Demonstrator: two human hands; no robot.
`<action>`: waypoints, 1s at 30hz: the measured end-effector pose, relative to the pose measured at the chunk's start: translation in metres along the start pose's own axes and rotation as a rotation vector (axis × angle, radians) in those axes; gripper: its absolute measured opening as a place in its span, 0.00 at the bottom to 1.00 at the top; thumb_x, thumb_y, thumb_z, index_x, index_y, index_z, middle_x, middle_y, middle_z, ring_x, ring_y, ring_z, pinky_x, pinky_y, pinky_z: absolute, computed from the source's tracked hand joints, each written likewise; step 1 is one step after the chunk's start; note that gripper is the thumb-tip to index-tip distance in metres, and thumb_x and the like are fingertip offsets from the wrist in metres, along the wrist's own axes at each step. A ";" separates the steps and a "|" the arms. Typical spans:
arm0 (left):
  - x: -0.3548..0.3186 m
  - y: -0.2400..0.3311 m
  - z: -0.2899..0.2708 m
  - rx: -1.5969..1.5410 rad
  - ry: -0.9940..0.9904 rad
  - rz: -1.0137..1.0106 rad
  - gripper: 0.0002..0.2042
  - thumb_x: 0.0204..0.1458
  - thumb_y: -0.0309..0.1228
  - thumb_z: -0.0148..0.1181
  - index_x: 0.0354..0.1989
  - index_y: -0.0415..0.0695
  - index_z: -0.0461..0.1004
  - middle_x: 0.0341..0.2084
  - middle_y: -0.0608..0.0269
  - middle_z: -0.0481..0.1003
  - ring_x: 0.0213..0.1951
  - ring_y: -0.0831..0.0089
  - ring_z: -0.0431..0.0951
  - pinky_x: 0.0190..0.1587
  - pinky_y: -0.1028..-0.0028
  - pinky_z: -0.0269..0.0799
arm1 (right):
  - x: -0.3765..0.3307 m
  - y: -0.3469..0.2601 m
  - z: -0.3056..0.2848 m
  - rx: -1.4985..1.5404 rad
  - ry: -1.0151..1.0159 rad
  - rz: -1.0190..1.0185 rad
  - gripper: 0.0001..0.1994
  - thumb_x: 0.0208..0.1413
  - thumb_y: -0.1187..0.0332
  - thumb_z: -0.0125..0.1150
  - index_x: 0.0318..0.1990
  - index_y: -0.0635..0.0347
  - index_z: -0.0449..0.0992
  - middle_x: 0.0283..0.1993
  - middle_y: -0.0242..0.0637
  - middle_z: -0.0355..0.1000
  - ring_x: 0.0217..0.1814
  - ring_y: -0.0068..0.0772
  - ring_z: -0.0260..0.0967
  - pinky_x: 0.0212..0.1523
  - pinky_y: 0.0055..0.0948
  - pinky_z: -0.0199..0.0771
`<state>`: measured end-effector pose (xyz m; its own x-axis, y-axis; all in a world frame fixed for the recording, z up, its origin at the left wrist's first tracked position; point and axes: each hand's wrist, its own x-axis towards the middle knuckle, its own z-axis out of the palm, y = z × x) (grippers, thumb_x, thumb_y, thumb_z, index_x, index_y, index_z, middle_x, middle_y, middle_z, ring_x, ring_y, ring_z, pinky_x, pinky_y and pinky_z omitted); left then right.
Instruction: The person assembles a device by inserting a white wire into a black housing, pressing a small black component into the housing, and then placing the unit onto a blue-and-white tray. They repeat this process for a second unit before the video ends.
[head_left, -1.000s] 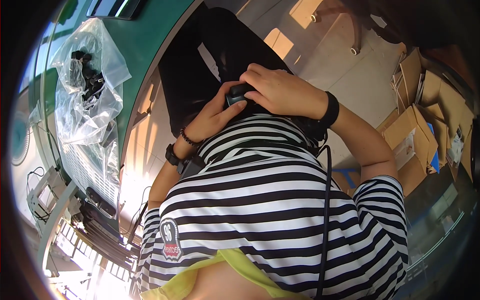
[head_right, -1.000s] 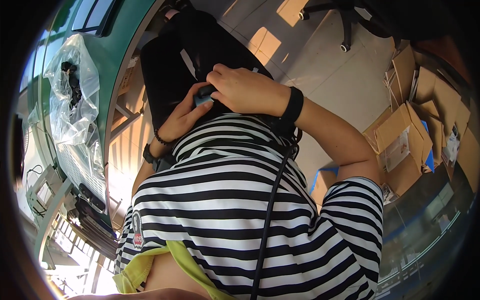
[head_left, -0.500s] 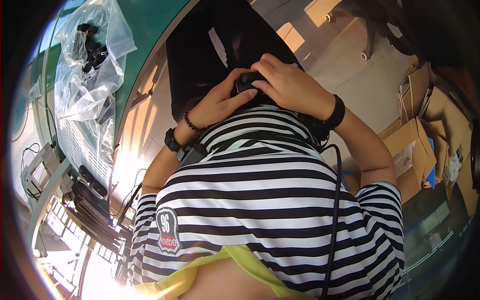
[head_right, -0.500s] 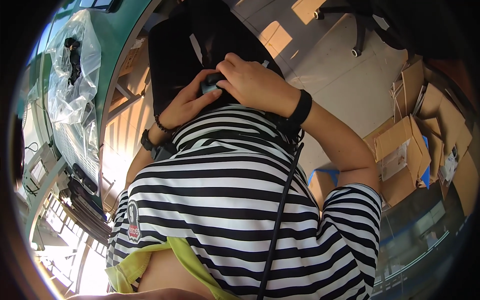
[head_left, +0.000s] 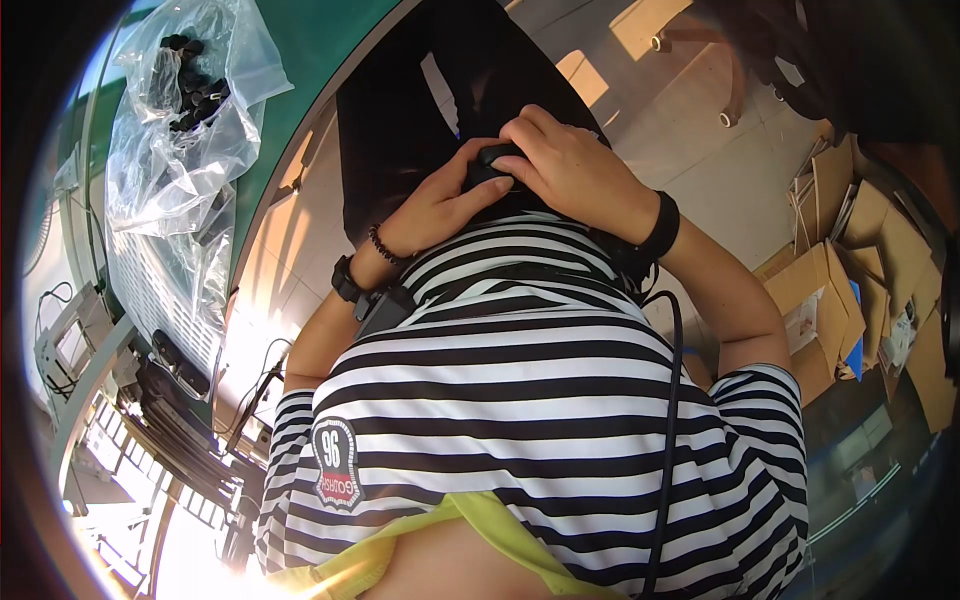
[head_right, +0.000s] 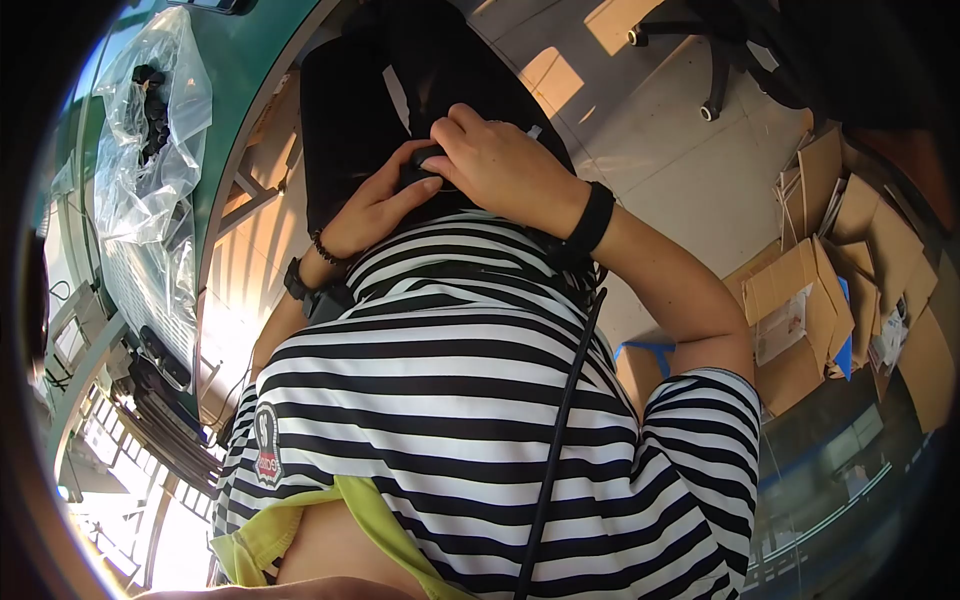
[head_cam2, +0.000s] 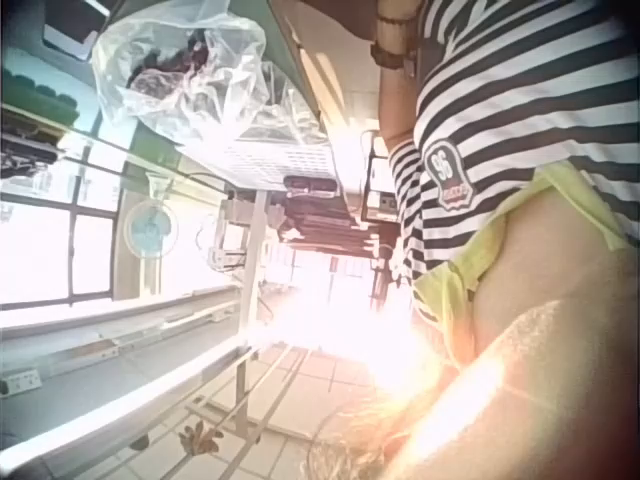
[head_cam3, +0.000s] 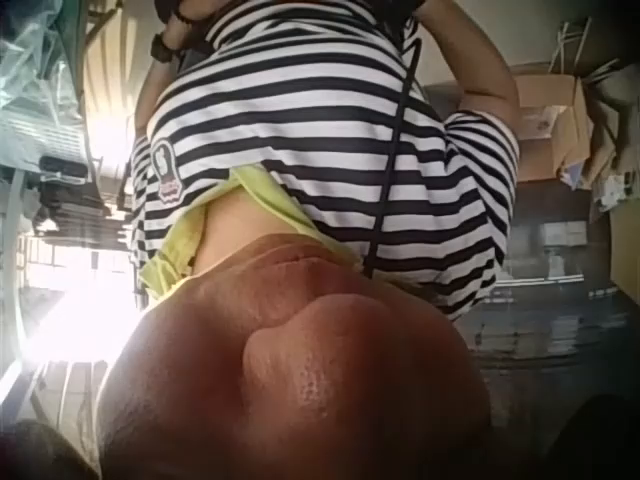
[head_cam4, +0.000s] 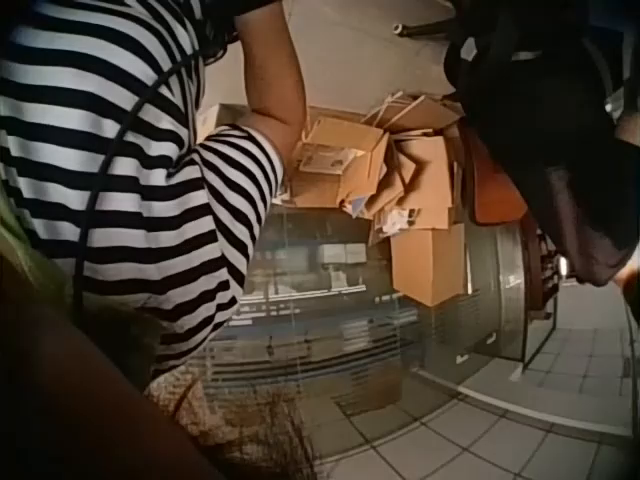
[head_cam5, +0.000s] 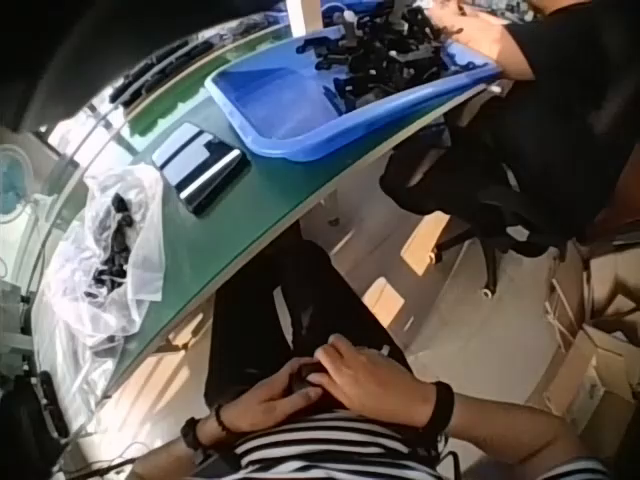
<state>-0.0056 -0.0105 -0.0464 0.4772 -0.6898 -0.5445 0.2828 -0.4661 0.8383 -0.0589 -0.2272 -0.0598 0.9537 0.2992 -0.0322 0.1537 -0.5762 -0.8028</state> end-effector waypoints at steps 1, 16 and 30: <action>0.000 0.000 0.000 -0.001 0.001 -0.001 0.25 0.66 0.38 0.58 0.68 0.44 0.62 0.48 0.63 0.74 0.50 0.77 0.72 0.57 0.76 0.66 | -0.001 -0.002 -0.003 0.034 -0.024 0.021 0.14 0.63 0.63 0.62 0.48 0.63 0.71 0.45 0.42 0.69 0.37 0.49 0.74 0.36 0.41 0.76; 0.000 0.000 -0.004 0.076 -0.065 0.054 0.25 0.65 0.40 0.58 0.68 0.46 0.63 0.47 0.60 0.76 0.48 0.75 0.75 0.53 0.75 0.71 | -0.006 0.005 -0.011 0.132 -0.083 0.009 0.14 0.63 0.64 0.62 0.49 0.64 0.71 0.45 0.43 0.68 0.39 0.49 0.73 0.38 0.41 0.75; -0.002 0.006 -0.006 -0.115 -0.049 -0.126 0.27 0.65 0.37 0.55 0.71 0.46 0.60 0.52 0.61 0.73 0.55 0.75 0.71 0.60 0.74 0.65 | -0.006 0.001 -0.002 0.081 0.002 -0.008 0.15 0.63 0.66 0.60 0.53 0.63 0.69 0.47 0.43 0.69 0.39 0.49 0.74 0.38 0.40 0.76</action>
<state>-0.0003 -0.0087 -0.0402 0.3920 -0.6575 -0.6434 0.4319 -0.4860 0.7598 -0.0636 -0.2306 -0.0589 0.9530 0.3019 -0.0239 0.1404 -0.5104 -0.8484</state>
